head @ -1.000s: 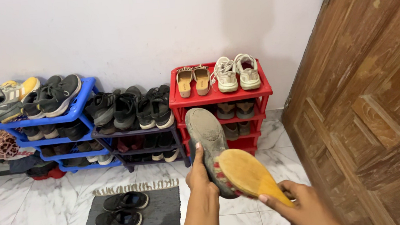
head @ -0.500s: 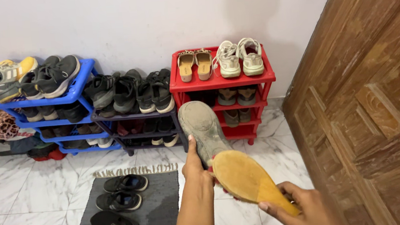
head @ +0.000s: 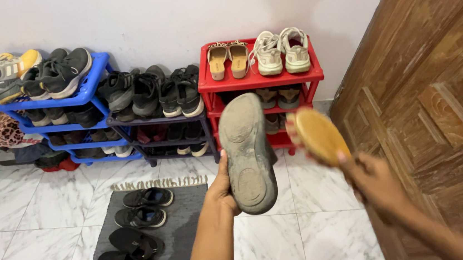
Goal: The person uses a wooden-handled brush to clean the soles and uppers of several pairs of shoes. They pick up each shoe from a mat or rack, brush it thoroughly, and return it to the rack.
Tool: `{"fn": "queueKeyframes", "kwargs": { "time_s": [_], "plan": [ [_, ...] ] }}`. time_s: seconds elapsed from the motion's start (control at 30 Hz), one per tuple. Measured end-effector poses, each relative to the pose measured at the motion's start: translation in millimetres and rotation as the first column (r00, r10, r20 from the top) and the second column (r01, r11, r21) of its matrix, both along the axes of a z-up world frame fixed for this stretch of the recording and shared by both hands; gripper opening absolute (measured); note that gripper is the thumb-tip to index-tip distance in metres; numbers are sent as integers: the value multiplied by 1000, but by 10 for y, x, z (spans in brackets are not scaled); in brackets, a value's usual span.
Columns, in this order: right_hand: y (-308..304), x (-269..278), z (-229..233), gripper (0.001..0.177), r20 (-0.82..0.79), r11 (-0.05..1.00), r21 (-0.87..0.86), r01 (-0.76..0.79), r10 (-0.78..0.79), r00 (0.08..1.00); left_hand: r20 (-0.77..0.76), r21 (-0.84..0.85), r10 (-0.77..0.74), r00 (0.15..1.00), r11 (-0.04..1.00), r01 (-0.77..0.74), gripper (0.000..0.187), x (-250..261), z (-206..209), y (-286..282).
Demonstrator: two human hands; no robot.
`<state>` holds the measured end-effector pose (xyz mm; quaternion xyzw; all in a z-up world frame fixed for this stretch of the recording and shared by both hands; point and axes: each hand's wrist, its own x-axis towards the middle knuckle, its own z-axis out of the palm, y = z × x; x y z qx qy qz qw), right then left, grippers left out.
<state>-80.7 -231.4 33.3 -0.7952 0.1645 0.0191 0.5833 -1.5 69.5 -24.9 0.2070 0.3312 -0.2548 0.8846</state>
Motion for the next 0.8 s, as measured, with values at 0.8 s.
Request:
{"fn": "queueKeyframes", "kwargs": {
  "time_s": [0.8],
  "plan": [
    [331,769,132,42,173,843,-226,-488,528,831,128,-102,-21,992,994,34,75,41,23,-35]
  ]
}}
